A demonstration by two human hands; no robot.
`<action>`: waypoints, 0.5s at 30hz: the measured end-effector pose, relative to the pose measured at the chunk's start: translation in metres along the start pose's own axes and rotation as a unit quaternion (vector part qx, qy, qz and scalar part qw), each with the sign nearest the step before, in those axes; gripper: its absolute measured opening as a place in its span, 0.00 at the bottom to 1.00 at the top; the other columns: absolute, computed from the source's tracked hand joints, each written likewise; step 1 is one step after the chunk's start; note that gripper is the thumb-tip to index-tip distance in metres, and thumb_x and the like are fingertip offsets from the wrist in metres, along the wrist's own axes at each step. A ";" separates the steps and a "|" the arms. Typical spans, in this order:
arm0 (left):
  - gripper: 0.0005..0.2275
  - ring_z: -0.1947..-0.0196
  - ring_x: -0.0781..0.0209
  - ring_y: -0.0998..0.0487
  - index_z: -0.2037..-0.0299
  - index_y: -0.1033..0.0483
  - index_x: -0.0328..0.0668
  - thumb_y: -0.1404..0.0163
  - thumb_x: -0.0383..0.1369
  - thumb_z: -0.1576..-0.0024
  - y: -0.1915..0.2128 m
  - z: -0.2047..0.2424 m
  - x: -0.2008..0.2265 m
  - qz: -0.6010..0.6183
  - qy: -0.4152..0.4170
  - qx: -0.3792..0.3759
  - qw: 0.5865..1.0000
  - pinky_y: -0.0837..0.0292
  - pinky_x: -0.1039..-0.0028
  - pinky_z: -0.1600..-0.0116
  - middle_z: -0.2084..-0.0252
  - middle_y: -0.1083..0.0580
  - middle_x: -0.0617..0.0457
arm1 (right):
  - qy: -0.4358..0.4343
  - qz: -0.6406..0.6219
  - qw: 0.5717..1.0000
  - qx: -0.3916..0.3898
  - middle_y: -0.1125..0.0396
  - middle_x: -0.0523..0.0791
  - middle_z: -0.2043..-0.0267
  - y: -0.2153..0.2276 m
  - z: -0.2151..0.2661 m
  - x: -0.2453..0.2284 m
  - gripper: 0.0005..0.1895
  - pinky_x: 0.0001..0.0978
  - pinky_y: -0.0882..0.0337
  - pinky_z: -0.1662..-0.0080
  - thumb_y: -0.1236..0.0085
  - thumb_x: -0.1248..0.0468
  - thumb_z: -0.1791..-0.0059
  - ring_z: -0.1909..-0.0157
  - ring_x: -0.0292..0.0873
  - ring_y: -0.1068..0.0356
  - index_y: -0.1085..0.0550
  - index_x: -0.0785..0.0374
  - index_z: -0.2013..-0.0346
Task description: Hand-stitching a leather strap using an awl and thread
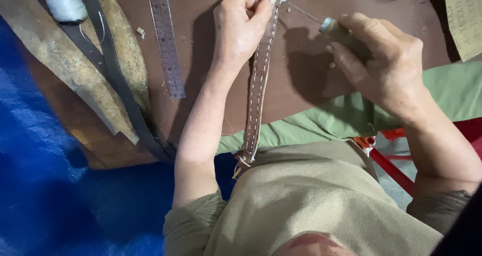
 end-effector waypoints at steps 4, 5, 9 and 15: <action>0.06 0.79 0.74 0.43 0.70 0.29 0.49 0.46 0.29 0.42 0.002 0.001 0.016 -0.055 0.000 0.010 0.998 0.40 0.80 0.71 0.79 0.39 0.65 | 0.033 0.082 0.995 0.036 0.23 0.54 0.47 -0.005 -0.008 0.006 0.15 0.39 0.26 0.49 0.31 0.75 0.42 0.52 0.53 0.23 0.21 0.72 0.40; 0.05 0.80 0.74 0.41 0.69 0.28 0.49 0.45 0.30 0.42 0.003 0.002 0.016 -0.082 -0.012 0.020 0.996 0.37 0.80 0.70 0.80 0.37 0.64 | 0.041 0.110 0.993 0.033 0.22 0.52 0.49 -0.007 -0.010 0.008 0.15 0.38 0.26 0.54 0.32 0.73 0.42 0.55 0.51 0.23 0.21 0.68 0.40; 0.03 0.79 0.77 0.38 0.68 0.25 0.48 0.45 0.29 0.43 0.001 -0.001 0.001 -0.042 -0.001 0.025 0.999 0.35 0.82 0.70 0.78 0.32 0.65 | 0.023 0.133 0.991 0.018 0.25 0.49 0.54 -0.007 -0.008 0.006 0.16 0.36 0.27 0.59 0.29 0.68 0.41 0.58 0.47 0.24 0.20 0.63 0.38; 0.08 0.77 0.76 0.43 0.71 0.29 0.46 0.44 0.29 0.41 0.008 0.000 0.012 -0.022 0.002 0.018 1.000 0.42 0.81 0.71 0.79 0.37 0.66 | 0.050 0.093 0.994 -0.013 0.23 0.58 0.44 0.010 -0.009 -0.009 0.18 0.39 0.22 0.48 0.27 0.73 0.41 0.52 0.51 0.22 0.21 0.75 0.37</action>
Point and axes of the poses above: each hand's wrist, its own z-axis away from the middle knuckle, its own y-axis out of the back of the hand, x = y × z, the point moved 1 cm from there along -z, towards the middle knuckle
